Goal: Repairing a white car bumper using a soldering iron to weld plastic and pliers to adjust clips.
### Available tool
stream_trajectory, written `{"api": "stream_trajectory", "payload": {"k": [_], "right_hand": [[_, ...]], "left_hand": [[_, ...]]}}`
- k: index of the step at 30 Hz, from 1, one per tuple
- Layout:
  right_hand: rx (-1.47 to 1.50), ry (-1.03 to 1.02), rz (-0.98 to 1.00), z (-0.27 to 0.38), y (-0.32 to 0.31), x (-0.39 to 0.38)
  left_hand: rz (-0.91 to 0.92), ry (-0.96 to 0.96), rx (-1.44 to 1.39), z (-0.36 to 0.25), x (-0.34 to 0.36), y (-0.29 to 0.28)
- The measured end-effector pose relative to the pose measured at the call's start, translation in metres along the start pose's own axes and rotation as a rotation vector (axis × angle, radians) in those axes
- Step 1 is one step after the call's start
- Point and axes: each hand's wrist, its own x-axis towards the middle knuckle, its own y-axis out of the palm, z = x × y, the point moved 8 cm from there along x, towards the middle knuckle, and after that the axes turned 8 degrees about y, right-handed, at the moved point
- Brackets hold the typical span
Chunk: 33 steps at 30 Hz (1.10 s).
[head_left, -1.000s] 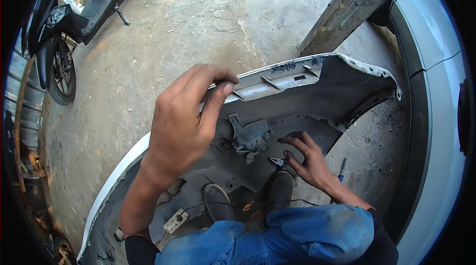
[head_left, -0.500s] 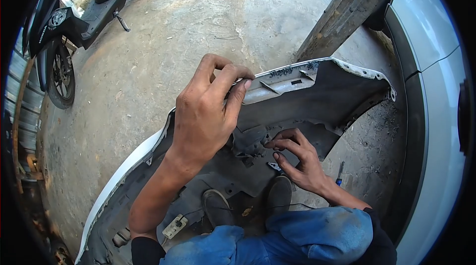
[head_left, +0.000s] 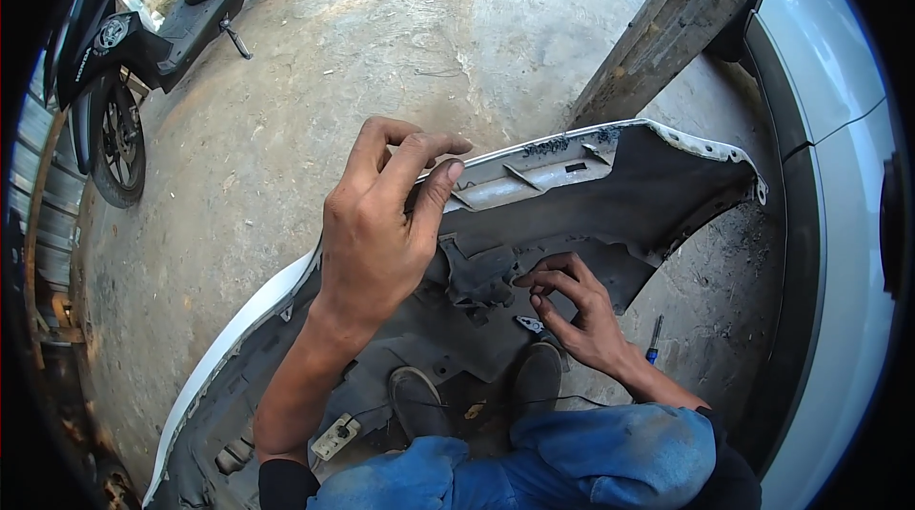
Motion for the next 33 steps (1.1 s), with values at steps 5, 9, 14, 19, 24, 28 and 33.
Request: {"api": "stream_trajectory", "payload": {"k": [5,9,14,19,24,28,33], "right_hand": [[-0.010,-0.095,-0.053,0.010,-0.011,-0.001],[-0.226,-0.414,-0.197,0.083,-0.061,-0.001],[-0.625,-0.736,-0.270,0.184,-0.079,0.047],[-0.711,-0.791,0.048,0.196,-0.044,0.107],[-0.698,-0.612,0.231,0.182,-0.031,0.132],[-0.573,-0.375,0.272,0.175,-0.030,0.139],[-0.646,-0.437,0.156,0.174,-0.031,0.129]], "left_hand": [[-0.018,-0.034,0.064,0.002,-0.006,-0.017],[-0.032,-0.043,0.069,-0.006,-0.012,-0.039],[0.181,-0.284,-0.403,-0.011,-0.063,-0.034],[0.649,-0.447,-0.799,-0.023,-0.159,0.058],[0.809,-0.373,-0.671,-0.010,-0.260,0.159],[0.870,-0.321,-0.573,-0.001,-0.302,0.205],[0.914,-0.285,-0.358,0.000,-0.322,0.232]]}}
